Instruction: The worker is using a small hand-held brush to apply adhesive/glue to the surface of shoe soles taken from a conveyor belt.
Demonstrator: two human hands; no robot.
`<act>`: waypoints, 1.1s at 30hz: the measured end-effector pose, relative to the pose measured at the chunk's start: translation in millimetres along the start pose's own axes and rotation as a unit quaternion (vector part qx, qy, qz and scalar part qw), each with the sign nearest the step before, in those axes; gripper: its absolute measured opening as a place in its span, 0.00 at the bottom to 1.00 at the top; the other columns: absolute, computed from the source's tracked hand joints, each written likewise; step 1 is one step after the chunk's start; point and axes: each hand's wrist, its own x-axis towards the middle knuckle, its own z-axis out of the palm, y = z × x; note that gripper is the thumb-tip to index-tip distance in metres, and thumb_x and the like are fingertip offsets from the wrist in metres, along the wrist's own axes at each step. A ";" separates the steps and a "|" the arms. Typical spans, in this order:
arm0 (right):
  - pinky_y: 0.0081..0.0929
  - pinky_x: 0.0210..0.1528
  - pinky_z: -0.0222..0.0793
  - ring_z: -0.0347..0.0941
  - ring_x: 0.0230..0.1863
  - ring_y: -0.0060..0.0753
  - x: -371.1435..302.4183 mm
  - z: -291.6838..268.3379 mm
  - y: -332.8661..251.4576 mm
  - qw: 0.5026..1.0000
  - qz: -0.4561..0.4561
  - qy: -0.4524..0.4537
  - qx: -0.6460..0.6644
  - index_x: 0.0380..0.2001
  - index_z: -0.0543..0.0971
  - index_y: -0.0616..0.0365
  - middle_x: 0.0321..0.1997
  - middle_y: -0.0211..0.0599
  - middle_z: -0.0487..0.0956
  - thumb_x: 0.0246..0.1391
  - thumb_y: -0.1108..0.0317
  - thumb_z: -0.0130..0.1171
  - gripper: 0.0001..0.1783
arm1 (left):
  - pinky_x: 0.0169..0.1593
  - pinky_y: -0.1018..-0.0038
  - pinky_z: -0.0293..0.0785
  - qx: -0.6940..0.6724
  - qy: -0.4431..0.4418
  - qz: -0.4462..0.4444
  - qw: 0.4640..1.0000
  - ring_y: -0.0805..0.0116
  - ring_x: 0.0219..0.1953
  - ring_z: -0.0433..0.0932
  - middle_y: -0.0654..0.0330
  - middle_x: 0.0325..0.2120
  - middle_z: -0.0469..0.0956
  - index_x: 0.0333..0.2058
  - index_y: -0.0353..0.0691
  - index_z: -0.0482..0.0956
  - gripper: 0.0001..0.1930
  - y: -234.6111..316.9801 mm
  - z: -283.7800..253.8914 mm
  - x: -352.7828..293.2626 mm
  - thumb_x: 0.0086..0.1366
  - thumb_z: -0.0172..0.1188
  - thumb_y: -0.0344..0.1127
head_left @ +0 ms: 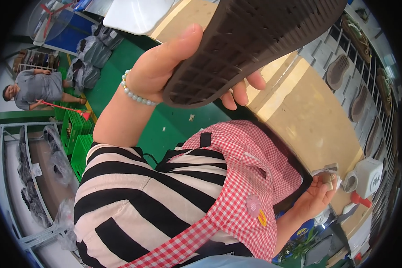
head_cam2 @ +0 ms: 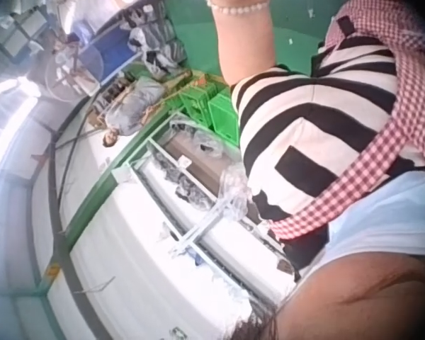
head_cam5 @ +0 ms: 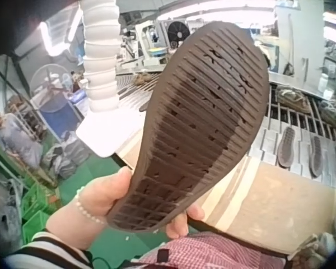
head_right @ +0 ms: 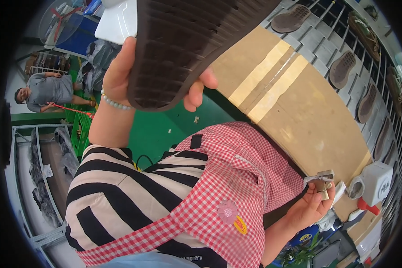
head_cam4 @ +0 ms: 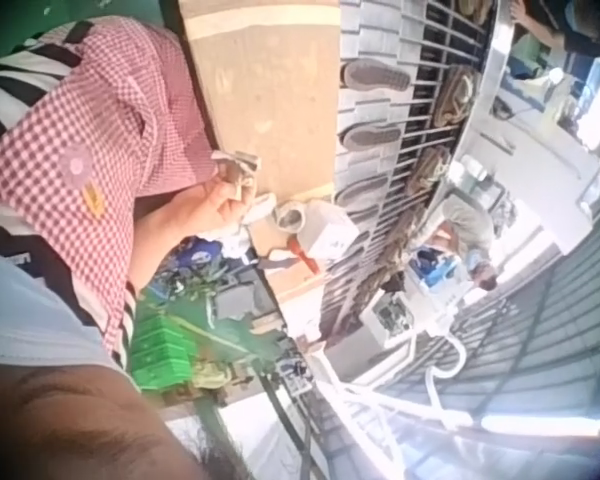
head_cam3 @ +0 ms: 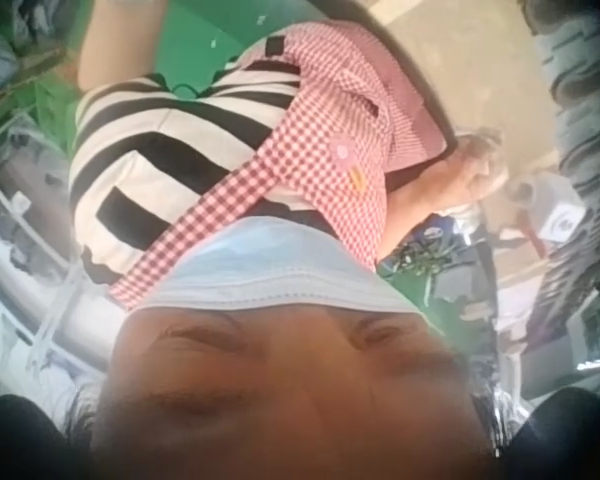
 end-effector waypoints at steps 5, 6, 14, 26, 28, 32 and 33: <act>0.32 0.56 0.72 0.74 0.51 0.36 4.0 -8.2 -1.9 1.000 -0.009 -0.007 0.017 0.60 0.67 0.68 0.54 0.47 0.75 0.61 0.66 0.61 0.28 | 0.47 0.65 0.79 0.031 -0.014 -0.001 0.999 0.55 0.44 0.81 0.28 0.55 0.68 0.68 0.29 0.53 0.44 6.0 11.0 12.6 0.73 0.25 0.67; 0.32 0.56 0.72 0.75 0.51 0.37 4.7 -12.3 -3.3 1.000 -0.011 -0.009 0.012 0.59 0.68 0.69 0.53 0.46 0.76 0.60 0.66 0.62 0.28 | 0.47 0.64 0.79 0.016 -0.011 0.004 1.000 0.55 0.45 0.81 0.28 0.55 0.68 0.68 0.29 0.53 0.43 7.0 18.0 18.3 0.73 0.25 0.66; 0.32 0.56 0.73 0.76 0.52 0.36 13.4 -48.1 -11.7 1.000 -0.008 -0.015 0.025 0.59 0.69 0.68 0.53 0.46 0.77 0.59 0.66 0.63 0.28 | 0.47 0.64 0.79 -0.020 0.013 0.026 0.999 0.55 0.45 0.81 0.28 0.57 0.67 0.68 0.30 0.53 0.42 6.2 92.3 48.6 0.74 0.23 0.64; 0.31 0.57 0.72 0.76 0.52 0.35 7.9 -80.9 -37.5 0.999 0.004 -0.043 0.021 0.59 0.69 0.68 0.54 0.44 0.77 0.57 0.68 0.65 0.29 | 0.50 0.62 0.81 -0.033 -0.007 0.031 0.999 0.53 0.49 0.80 0.27 0.59 0.63 0.69 0.31 0.50 0.42 -8.9 134.0 42.2 0.74 0.27 0.64; 0.32 0.57 0.71 0.76 0.52 0.35 3.9 -82.1 -33.3 0.999 0.002 -0.042 0.026 0.58 0.69 0.68 0.54 0.43 0.77 0.57 0.67 0.65 0.29 | 0.52 0.62 0.80 -0.043 -0.009 0.020 0.999 0.51 0.49 0.80 0.27 0.60 0.62 0.69 0.31 0.50 0.42 -8.8 134.9 42.2 0.74 0.27 0.64; 0.33 0.58 0.70 0.75 0.53 0.36 -4.6 -88.8 -24.1 0.999 -0.004 -0.039 0.028 0.58 0.69 0.68 0.53 0.43 0.77 0.56 0.67 0.66 0.29 | 0.50 0.62 0.81 -0.033 -0.013 0.014 0.999 0.50 0.49 0.80 0.27 0.60 0.62 0.69 0.30 0.51 0.41 -9.5 138.5 39.8 0.74 0.28 0.64; 0.33 0.58 0.70 0.75 0.53 0.36 -6.8 -90.2 -22.7 0.999 -0.007 -0.041 0.029 0.58 0.69 0.68 0.53 0.43 0.77 0.56 0.67 0.66 0.30 | 0.49 0.62 0.81 -0.006 0.005 -0.002 1.000 0.50 0.49 0.80 0.27 0.59 0.63 0.68 0.29 0.52 0.41 -8.8 142.2 41.3 0.74 0.28 0.63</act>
